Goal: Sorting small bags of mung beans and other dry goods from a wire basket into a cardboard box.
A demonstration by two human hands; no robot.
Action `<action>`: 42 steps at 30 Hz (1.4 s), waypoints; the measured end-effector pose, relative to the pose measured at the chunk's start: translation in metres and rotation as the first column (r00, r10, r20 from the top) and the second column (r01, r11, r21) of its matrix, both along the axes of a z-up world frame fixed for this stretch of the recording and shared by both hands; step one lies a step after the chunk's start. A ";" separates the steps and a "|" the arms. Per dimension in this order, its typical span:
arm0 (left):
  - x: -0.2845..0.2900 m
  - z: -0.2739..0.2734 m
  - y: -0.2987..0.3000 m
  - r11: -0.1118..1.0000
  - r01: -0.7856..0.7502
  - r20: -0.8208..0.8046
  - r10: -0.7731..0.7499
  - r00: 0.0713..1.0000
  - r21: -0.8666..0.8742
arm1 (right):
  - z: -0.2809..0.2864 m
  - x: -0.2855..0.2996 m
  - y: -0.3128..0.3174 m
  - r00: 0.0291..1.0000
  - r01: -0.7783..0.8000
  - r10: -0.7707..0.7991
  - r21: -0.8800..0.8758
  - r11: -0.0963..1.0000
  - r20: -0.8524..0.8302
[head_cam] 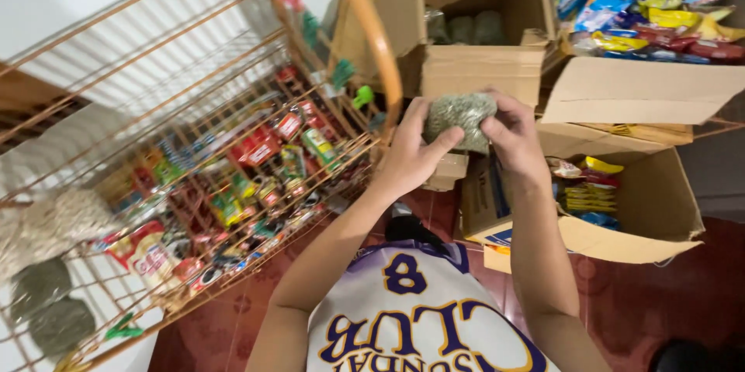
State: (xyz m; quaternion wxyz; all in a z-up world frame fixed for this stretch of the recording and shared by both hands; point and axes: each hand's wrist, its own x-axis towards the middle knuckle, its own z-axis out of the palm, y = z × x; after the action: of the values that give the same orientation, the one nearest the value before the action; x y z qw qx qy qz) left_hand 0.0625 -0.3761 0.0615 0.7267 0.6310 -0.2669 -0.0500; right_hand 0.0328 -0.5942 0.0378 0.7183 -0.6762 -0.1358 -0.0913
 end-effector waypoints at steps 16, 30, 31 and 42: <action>0.156 -0.021 -0.162 0.909 -0.412 -0.005 0.413 0.911 0.067 | 0.022 0.160 -0.121 0.977 0.055 -0.076 -0.108 0.993 -0.200; 0.297 -0.135 -0.190 0.604 -0.378 0.241 0.297 0.924 0.702 | -0.086 0.325 -0.165 0.856 0.116 -0.317 -0.446 0.887 -0.409; 0.302 -0.154 -0.192 0.602 -0.378 0.238 0.301 0.923 0.703 | -0.101 0.333 -0.168 0.856 0.110 -0.314 -0.447 0.888 -0.412; 0.289 -0.127 -0.190 0.347 -0.045 -0.047 0.251 0.967 0.937 | -0.185 0.381 -0.172 0.732 0.028 -0.448 -0.634 0.773 -0.513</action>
State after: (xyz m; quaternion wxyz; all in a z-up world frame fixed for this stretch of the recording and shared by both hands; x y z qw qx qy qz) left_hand 0.3514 -0.5665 -0.0653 0.2659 0.9442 -0.0658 -0.1830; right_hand 0.4136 -0.7663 -0.1472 0.4556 -0.8648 0.1887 0.0944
